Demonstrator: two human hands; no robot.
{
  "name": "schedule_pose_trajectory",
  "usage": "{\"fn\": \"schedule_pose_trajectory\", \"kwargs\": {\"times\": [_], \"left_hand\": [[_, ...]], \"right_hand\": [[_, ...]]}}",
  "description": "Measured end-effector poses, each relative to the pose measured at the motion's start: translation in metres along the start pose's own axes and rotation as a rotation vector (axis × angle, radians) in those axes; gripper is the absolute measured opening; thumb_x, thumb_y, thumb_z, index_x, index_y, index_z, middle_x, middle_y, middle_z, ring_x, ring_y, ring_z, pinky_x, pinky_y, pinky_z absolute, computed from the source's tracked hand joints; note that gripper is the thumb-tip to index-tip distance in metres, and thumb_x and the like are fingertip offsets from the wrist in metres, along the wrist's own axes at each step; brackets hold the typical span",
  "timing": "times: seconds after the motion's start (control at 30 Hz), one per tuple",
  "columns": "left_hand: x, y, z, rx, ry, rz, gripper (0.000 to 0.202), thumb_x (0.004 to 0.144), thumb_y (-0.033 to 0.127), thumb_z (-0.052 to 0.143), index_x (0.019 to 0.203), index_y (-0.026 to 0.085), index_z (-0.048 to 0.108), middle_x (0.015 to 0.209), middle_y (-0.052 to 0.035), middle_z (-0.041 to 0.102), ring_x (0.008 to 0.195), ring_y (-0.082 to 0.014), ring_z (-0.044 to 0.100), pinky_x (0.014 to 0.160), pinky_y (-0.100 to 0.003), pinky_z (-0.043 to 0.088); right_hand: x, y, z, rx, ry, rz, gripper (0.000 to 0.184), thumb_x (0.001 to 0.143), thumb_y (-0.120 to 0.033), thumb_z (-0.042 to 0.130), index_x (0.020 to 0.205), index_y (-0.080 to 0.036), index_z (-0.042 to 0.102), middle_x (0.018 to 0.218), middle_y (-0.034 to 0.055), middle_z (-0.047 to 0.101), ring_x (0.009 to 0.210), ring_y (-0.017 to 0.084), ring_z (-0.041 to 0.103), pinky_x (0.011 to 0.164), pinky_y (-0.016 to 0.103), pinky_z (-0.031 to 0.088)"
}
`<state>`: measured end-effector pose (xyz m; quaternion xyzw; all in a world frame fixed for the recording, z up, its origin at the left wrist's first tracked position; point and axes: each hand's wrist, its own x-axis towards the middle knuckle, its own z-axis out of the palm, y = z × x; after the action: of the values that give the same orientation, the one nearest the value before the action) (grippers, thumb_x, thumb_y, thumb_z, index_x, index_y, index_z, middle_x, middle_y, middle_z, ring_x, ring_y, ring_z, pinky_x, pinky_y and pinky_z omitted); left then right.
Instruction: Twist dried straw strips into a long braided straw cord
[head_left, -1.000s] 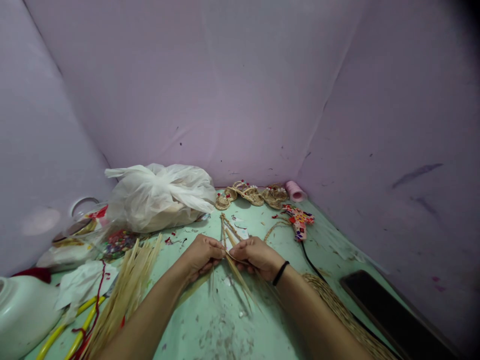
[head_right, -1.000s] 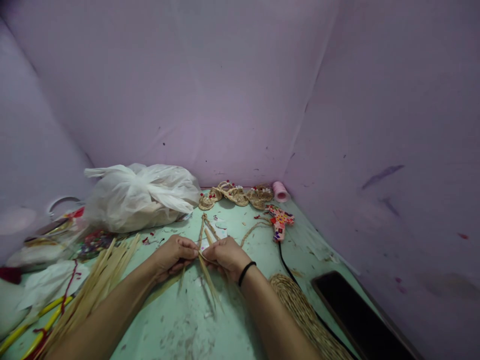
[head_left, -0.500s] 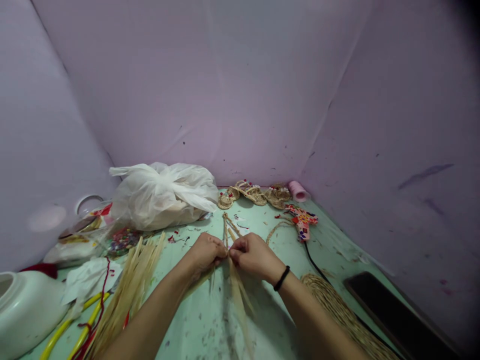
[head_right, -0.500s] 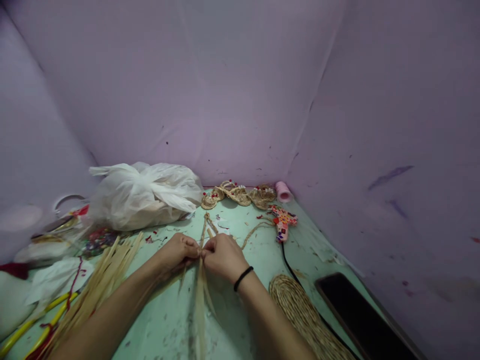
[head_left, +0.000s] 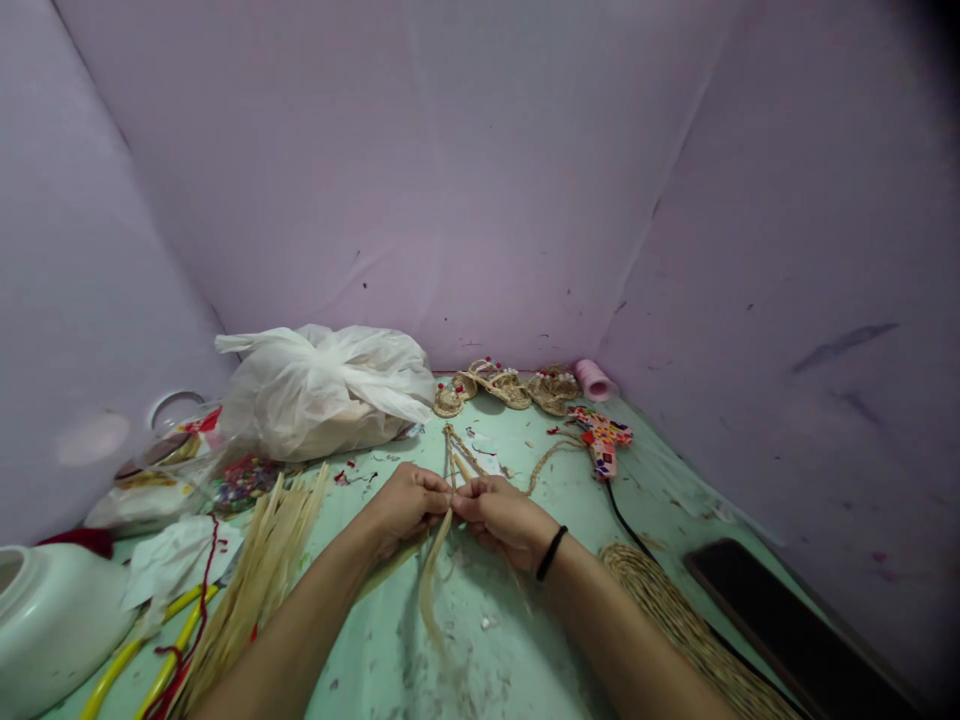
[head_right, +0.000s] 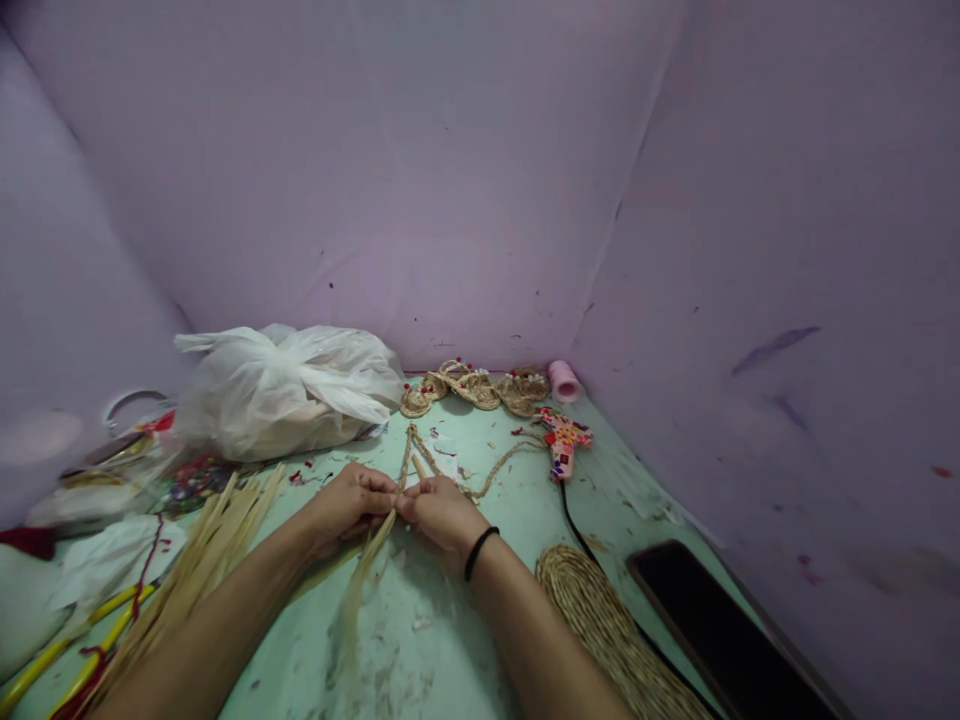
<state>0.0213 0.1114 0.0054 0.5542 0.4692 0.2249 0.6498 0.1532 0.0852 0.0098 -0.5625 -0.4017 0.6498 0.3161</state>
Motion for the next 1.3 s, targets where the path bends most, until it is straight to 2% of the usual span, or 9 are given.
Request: {"fn": "schedule_pose_trajectory", "kwargs": {"times": [0.13, 0.2, 0.33, 0.6, 0.8, 1.0, 1.13, 1.23, 1.3], "left_hand": [[0.0, -0.002, -0.007, 0.015, -0.131, 0.01, 0.012, 0.059, 0.024, 0.054, 0.057, 0.012, 0.052, 0.041, 0.0059, 0.039, 0.03, -0.0016, 0.022, 0.032, -0.019, 0.01], [0.0, -0.003, -0.009, 0.029, -0.134, -0.005, 0.012, 0.057, 0.024, 0.054, 0.058, 0.012, 0.054, 0.041, 0.0057, 0.04, 0.029, -0.0019, 0.024, 0.031, -0.018, 0.01], [0.002, -0.005, -0.009, 0.023, -0.049, -0.036, 0.014, 0.051, 0.023, 0.056, 0.057, 0.011, 0.054, 0.037, 0.0056, 0.04, 0.027, -0.0024, 0.024, 0.03, -0.018, 0.012], [0.0, -0.001, -0.006, -0.001, 0.008, -0.043, 0.011, 0.047, 0.02, 0.055, 0.054, 0.012, 0.052, 0.036, 0.0053, 0.041, 0.028, -0.0024, 0.024, 0.032, -0.018, 0.012], [-0.001, 0.002, -0.004, 0.095, 0.011, -0.052, 0.007, 0.048, 0.018, 0.052, 0.052, 0.012, 0.053, 0.035, 0.0063, 0.038, 0.031, -0.0033, 0.024, 0.035, -0.019, 0.014], [-0.01, 0.017, -0.01, 0.442, 0.076, -0.07, 0.008, 0.051, 0.016, 0.05, 0.047, 0.012, 0.055, 0.038, 0.0007, 0.046, 0.037, -0.0075, 0.034, 0.041, -0.021, 0.024], [-0.018, 0.02, 0.008, 0.67, 0.174, -0.073, 0.007, 0.051, 0.015, 0.05, 0.047, 0.013, 0.055, 0.041, -0.0012, 0.046, 0.044, -0.0121, 0.042, 0.045, -0.022, 0.027], [-0.026, 0.016, 0.036, 0.825, 0.394, 0.0, 0.007, 0.052, 0.014, 0.053, 0.056, 0.014, 0.058, 0.053, -0.0055, 0.052, 0.058, -0.0173, 0.05, 0.052, -0.024, 0.03], [-0.03, 0.014, 0.049, 0.892, 0.467, 0.039, 0.011, 0.054, 0.013, 0.054, 0.063, 0.014, 0.06, 0.061, -0.0078, 0.055, 0.065, -0.0198, 0.053, 0.057, -0.025, 0.032]], "right_hand": [[0.005, 0.004, -0.003, -0.056, 0.135, -0.017, 0.018, 0.061, -0.008, 0.056, 0.051, -0.016, 0.042, 0.031, -0.0103, 0.031, 0.028, 0.001, 0.02, 0.033, 0.018, 0.011], [0.006, 0.005, -0.003, -0.042, 0.162, -0.026, 0.018, 0.057, -0.006, 0.057, 0.051, -0.015, 0.042, 0.032, -0.0102, 0.034, 0.028, 0.001, 0.021, 0.033, 0.018, 0.012], [0.007, 0.006, -0.004, 0.052, 0.112, -0.009, 0.017, 0.054, -0.008, 0.058, 0.051, -0.015, 0.043, 0.031, -0.0098, 0.036, 0.027, 0.001, 0.021, 0.033, 0.018, 0.011], [0.01, 0.01, -0.009, 0.122, 0.003, -0.043, 0.005, 0.055, -0.014, 0.057, 0.054, -0.011, 0.052, 0.044, -0.0025, 0.052, 0.029, 0.001, 0.026, 0.032, 0.018, 0.011], [0.007, 0.008, -0.002, 0.091, 0.045, -0.021, 0.017, 0.056, -0.015, 0.054, 0.044, -0.016, 0.041, 0.03, -0.0096, 0.029, 0.027, 0.001, 0.017, 0.031, 0.019, 0.007], [0.009, 0.011, 0.001, 0.002, 0.095, -0.026, 0.016, 0.053, -0.013, 0.054, 0.044, -0.016, 0.041, 0.029, -0.0092, 0.03, 0.026, 0.001, 0.018, 0.03, 0.019, 0.008], [0.009, 0.012, 0.0, 0.05, 0.084, -0.012, 0.013, 0.053, -0.011, 0.051, 0.045, -0.016, 0.042, 0.03, -0.0093, 0.03, 0.026, 0.002, 0.018, 0.03, 0.019, 0.007], [0.008, 0.012, 0.0, 0.102, 0.08, -0.018, 0.013, 0.05, -0.007, 0.047, 0.046, -0.016, 0.04, 0.03, -0.0099, 0.028, 0.027, 0.002, 0.018, 0.031, 0.019, 0.007], [0.008, 0.013, 0.0, 0.097, 0.088, -0.029, 0.012, 0.049, -0.005, 0.045, 0.045, -0.016, 0.04, 0.03, -0.0099, 0.028, 0.027, 0.002, 0.018, 0.031, 0.018, 0.008]]}}
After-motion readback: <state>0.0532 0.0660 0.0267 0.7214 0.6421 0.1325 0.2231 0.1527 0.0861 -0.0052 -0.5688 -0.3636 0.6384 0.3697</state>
